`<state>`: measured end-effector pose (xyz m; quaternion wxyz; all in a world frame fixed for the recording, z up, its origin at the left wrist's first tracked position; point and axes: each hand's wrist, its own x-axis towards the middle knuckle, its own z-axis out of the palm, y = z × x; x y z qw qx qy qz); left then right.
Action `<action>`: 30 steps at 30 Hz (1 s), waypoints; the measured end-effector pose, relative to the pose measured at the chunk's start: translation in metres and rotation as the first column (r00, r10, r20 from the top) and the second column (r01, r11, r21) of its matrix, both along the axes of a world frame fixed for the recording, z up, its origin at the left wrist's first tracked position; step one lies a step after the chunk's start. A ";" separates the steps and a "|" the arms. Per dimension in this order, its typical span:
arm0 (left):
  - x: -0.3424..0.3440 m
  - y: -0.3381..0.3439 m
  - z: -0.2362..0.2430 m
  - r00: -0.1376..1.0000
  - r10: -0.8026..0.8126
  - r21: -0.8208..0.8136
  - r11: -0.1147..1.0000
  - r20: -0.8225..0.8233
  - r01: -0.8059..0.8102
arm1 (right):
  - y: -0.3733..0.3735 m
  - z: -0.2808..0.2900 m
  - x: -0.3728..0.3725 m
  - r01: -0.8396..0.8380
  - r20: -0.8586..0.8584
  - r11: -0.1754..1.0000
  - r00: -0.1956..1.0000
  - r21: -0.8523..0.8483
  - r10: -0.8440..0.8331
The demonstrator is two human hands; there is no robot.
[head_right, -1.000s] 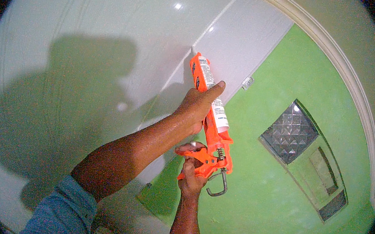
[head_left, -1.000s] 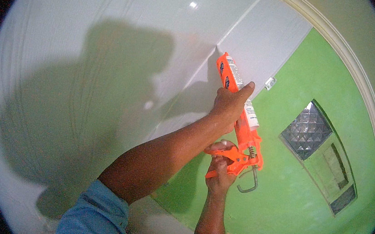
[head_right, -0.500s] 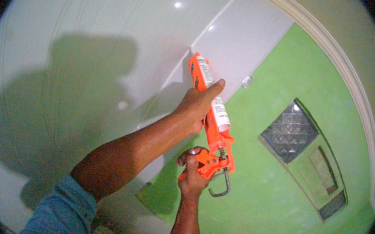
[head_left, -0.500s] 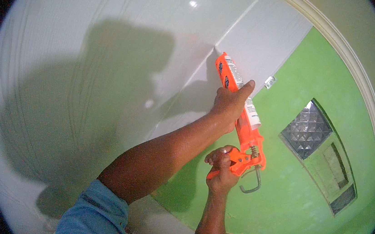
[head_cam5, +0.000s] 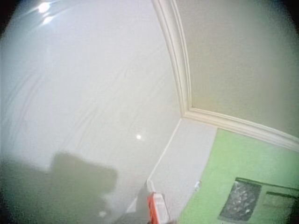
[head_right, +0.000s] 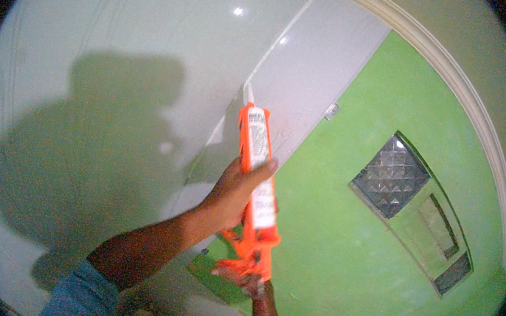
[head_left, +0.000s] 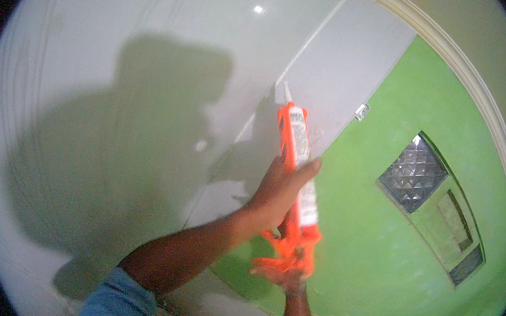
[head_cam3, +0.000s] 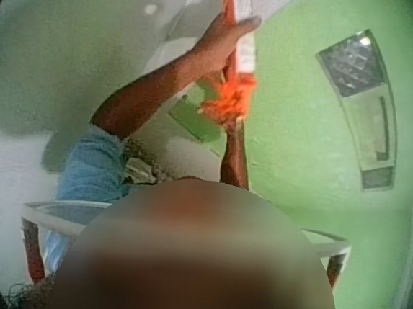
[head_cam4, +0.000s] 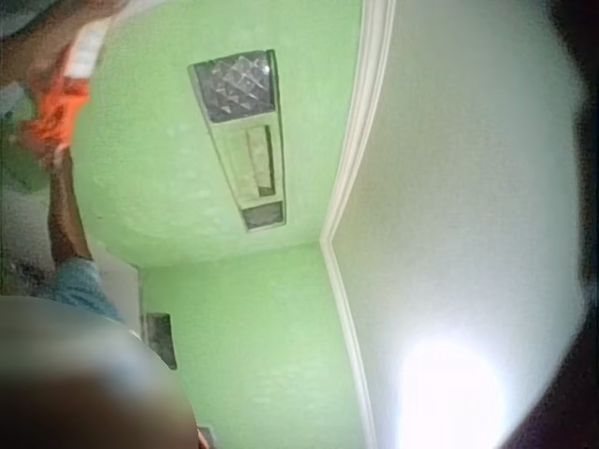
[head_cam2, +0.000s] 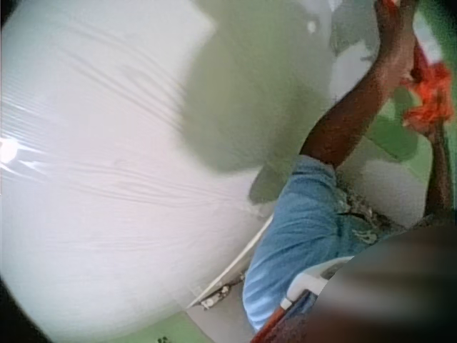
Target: The person applies a continuous bead of white sealant along the vertical corner where a white wall meets a green wall using an orange caulking gun. They then smooth the bead with their finger to create a clean finish.
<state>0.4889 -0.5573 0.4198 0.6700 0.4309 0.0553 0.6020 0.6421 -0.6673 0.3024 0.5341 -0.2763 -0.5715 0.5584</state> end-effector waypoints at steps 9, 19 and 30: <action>-0.067 -0.115 -0.185 0.939 0.133 0.090 0.990 -0.317 -0.110 | 0.082 0.145 -0.002 -0.067 0.479 0.475 0.056 0.877 -0.876; -0.122 -0.209 -0.297 0.637 0.161 -0.097 0.932 -0.754 -0.350 | 0.236 0.289 -0.095 -0.290 0.058 0.107 -0.174 0.951 -0.983; -0.143 -0.209 -0.292 0.509 0.154 -0.059 0.924 -0.847 -0.377 | 0.243 0.306 -0.110 -0.264 0.144 0.223 -0.287 0.939 -0.947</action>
